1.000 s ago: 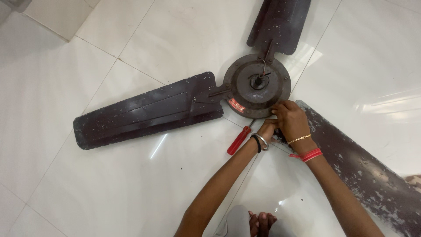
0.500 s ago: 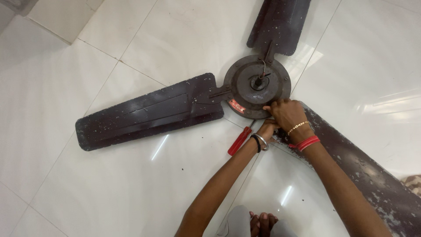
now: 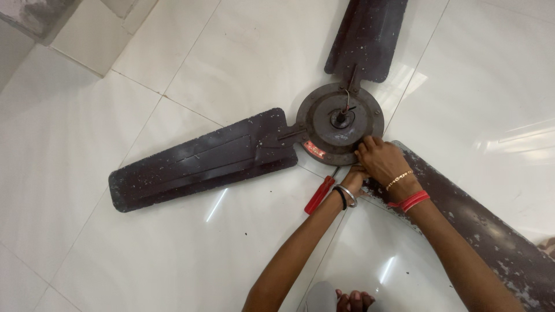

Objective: The person wipes a ceiling fan blade with a cloth, then uses a screwdriver to tighten a screw on the blade mount. The person then wipes the fan motor housing with the cloth.

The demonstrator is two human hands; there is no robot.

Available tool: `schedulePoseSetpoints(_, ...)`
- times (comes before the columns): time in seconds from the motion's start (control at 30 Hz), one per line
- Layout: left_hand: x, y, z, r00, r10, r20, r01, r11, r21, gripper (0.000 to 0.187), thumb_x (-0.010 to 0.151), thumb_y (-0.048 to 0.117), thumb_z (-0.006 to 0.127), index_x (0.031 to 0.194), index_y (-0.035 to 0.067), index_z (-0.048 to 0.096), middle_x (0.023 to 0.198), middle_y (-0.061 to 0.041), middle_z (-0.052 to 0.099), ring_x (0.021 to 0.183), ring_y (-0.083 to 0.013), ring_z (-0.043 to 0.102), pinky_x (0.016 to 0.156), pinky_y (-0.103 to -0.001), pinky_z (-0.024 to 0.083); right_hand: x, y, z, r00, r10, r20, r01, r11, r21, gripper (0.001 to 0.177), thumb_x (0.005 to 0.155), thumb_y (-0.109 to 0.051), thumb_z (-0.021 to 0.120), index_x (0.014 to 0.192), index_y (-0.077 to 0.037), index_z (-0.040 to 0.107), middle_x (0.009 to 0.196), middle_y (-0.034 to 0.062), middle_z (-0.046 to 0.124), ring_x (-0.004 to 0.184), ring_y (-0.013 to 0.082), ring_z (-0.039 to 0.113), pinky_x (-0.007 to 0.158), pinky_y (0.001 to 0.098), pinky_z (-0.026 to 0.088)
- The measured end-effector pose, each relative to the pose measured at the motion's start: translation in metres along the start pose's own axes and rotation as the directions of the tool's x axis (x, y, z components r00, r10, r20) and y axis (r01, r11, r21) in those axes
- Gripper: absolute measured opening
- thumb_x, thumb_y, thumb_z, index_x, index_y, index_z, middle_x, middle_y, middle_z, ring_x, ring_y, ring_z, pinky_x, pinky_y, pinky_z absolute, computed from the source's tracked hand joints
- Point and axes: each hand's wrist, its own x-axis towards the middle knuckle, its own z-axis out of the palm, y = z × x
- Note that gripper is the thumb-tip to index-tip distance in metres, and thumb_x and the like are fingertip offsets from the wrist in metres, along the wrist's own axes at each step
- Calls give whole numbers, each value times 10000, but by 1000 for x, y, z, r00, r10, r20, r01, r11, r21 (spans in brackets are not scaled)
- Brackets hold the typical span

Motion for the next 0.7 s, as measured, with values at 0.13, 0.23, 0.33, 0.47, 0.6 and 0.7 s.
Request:
schedulePoseSetpoints(0.13,-3,7,3,1000,-11,-5,11,999,34,464,996,210,470,1416,18,509,1410,-145,535,1314,-340,483,949,-723,451,12,2,-13,891,157,427,-191,981,38,410,1096,-424,450,1016,-99,689,1027,53,693,880,196,721,712,319,591)
schedulePoseSetpoints(0.23,-5,8,2,1000,-12,-14,13,998,56,477,1018,223,456,1474,85,436,1437,-93,497,1350,-303,429,989,-722,414,5,2,-22,872,231,431,-314,940,132,423,1055,-458,438,1033,-104,670,987,50,719,857,198,733,704,332,583)
schedulePoseSetpoints(0.33,-1,5,1,999,-11,-33,12,999,37,510,962,152,413,1470,104,427,1399,-120,530,1317,-333,478,963,-717,441,-6,-1,-18,981,189,34,-191,953,235,334,921,-376,551,1064,-82,619,972,82,691,822,238,715,604,362,582)
schedulePoseSetpoints(0.47,2,3,-2,998,40,42,-42,997,58,497,966,147,395,1426,2,515,1398,-188,567,1296,-365,517,917,-703,481,-2,-6,2,980,174,96,-183,979,93,318,986,-381,519,1076,-87,602,959,90,691,813,227,721,577,337,577)
schedulePoseSetpoints(0.6,3,3,0,999,-19,-43,22,998,63,468,989,176,389,1450,109,440,1462,-134,498,1348,-326,464,987,-692,440,3,-8,12,966,182,181,-185,983,1,357,1037,-421,491,1041,-91,628,871,85,691,742,212,722,565,321,562)
schedulePoseSetpoints(0.7,8,-4,-5,999,-9,-47,14,994,106,456,1010,246,330,1437,130,444,1453,-127,504,1336,-301,459,970,-684,433,-5,-14,11,964,258,63,-261,965,32,418,1014,-462,511,833,-110,645,818,69,691,673,211,705,537,338,542)
